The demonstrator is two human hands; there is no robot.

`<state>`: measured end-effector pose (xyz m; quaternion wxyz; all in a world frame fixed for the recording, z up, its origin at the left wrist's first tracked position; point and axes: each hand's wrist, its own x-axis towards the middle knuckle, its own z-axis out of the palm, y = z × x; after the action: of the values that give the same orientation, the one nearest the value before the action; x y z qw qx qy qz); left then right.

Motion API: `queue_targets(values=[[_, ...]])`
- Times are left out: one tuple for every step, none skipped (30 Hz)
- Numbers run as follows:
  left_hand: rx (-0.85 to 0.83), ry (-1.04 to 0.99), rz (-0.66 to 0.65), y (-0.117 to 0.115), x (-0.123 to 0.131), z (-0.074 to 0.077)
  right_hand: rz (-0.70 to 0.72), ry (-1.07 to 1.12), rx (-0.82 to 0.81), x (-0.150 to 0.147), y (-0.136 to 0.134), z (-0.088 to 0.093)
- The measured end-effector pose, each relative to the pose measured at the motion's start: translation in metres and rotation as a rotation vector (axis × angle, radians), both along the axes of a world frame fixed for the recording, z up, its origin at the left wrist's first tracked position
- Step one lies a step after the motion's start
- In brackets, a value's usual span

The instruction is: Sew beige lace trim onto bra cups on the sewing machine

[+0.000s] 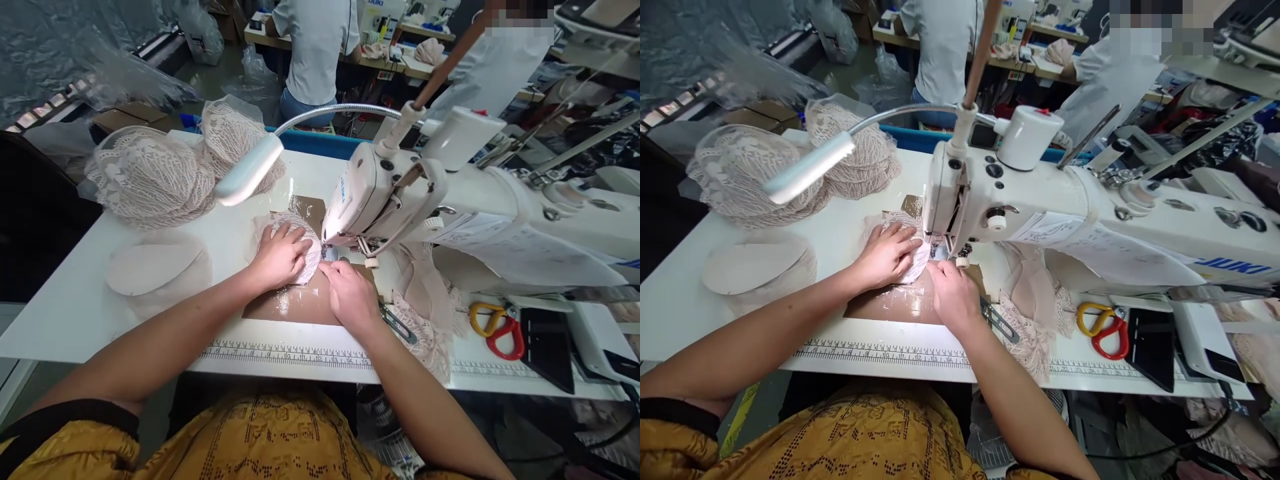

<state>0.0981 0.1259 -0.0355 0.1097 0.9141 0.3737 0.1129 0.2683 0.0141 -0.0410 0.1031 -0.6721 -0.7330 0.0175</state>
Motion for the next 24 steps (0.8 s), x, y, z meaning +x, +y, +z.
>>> queue_targets(values=[[-0.046,-0.011,-0.016,0.000,-0.004,0.004,0.000,0.039,0.017,0.000,-0.001,0.000],[-0.105,-0.019,-0.058,-0.001,-0.009,0.007,0.002,0.087,0.034,0.001,-0.001,0.000],[-0.173,-0.024,-0.132,-0.004,-0.015,0.011,0.009,0.138,0.050,0.002,-0.002,0.001],[-0.242,-0.026,-0.236,-0.009,-0.021,0.014,0.019,0.191,0.066,0.003,-0.003,0.001],[-0.303,-0.037,-0.360,-0.015,-0.026,0.017,0.032,0.239,0.083,0.004,-0.004,0.002],[-0.347,-0.062,-0.483,-0.022,-0.031,0.019,0.044,0.280,0.101,0.005,-0.005,0.002],[-0.368,-0.109,-0.579,-0.029,-0.035,0.021,0.055,0.313,0.119,0.006,-0.006,0.002],[-0.368,-0.173,-0.637,-0.035,-0.038,0.022,0.063,0.338,0.136,0.007,-0.006,0.001],[-0.353,-0.239,-0.650,-0.040,-0.040,0.023,0.070,0.356,0.151,0.008,-0.006,0.001],[-0.326,-0.294,-0.621,-0.043,-0.042,0.023,0.076,0.366,0.163,0.008,-0.006,0.000],[-0.289,-0.328,-0.561,-0.044,-0.042,0.022,0.080,0.371,0.169,0.009,-0.006,-0.001],[-0.249,-0.331,-0.490,-0.043,-0.041,0.021,0.083,0.370,0.169,0.009,-0.006,-0.002],[-0.212,-0.310,-0.427,-0.041,-0.039,0.020,0.084,0.361,0.163,0.010,-0.006,-0.002],[-0.175,-0.273,-0.386,-0.039,-0.035,0.017,0.082,0.343,0.154,0.010,-0.005,-0.003],[-0.142,-0.233,-0.370,-0.036,-0.031,0.015,0.081,0.314,0.139,0.009,-0.005,-0.002],[-0.114,-0.197,-0.378,-0.033,-0.026,0.013,0.078,0.270,0.117,0.009,-0.005,-0.002],[-0.092,-0.171,-0.401,-0.030,-0.022,0.010,0.074,0.214,0.091,0.009,-0.004,-0.001],[-0.073,-0.155,-0.431,-0.028,-0.017,0.009,0.070,0.150,0.064,0.008,-0.004,0.000],[-0.054,-0.147,-0.455,-0.027,-0.013,0.008,0.065,0.086,0.038,0.008,-0.004,0.001],[-0.038,-0.138,-0.467,-0.026,-0.010,0.007,0.060,0.030,0.017,0.007,-0.003,0.001],[-0.025,-0.123,-0.467,-0.025,-0.008,0.007,0.056,-0.013,0.004,0.007,-0.003,0.001],[-0.010,-0.102,-0.461,-0.024,-0.007,0.007,0.052,-0.043,-0.002,0.006,-0.003,0.001],[0.002,-0.075,-0.450,-0.024,-0.006,0.008,0.050,-0.061,-0.001,0.006,-0.003,0.000],[0.013,-0.048,-0.438,-0.023,-0.006,0.008,0.048,-0.070,0.004,0.006,-0.002,0.000]])
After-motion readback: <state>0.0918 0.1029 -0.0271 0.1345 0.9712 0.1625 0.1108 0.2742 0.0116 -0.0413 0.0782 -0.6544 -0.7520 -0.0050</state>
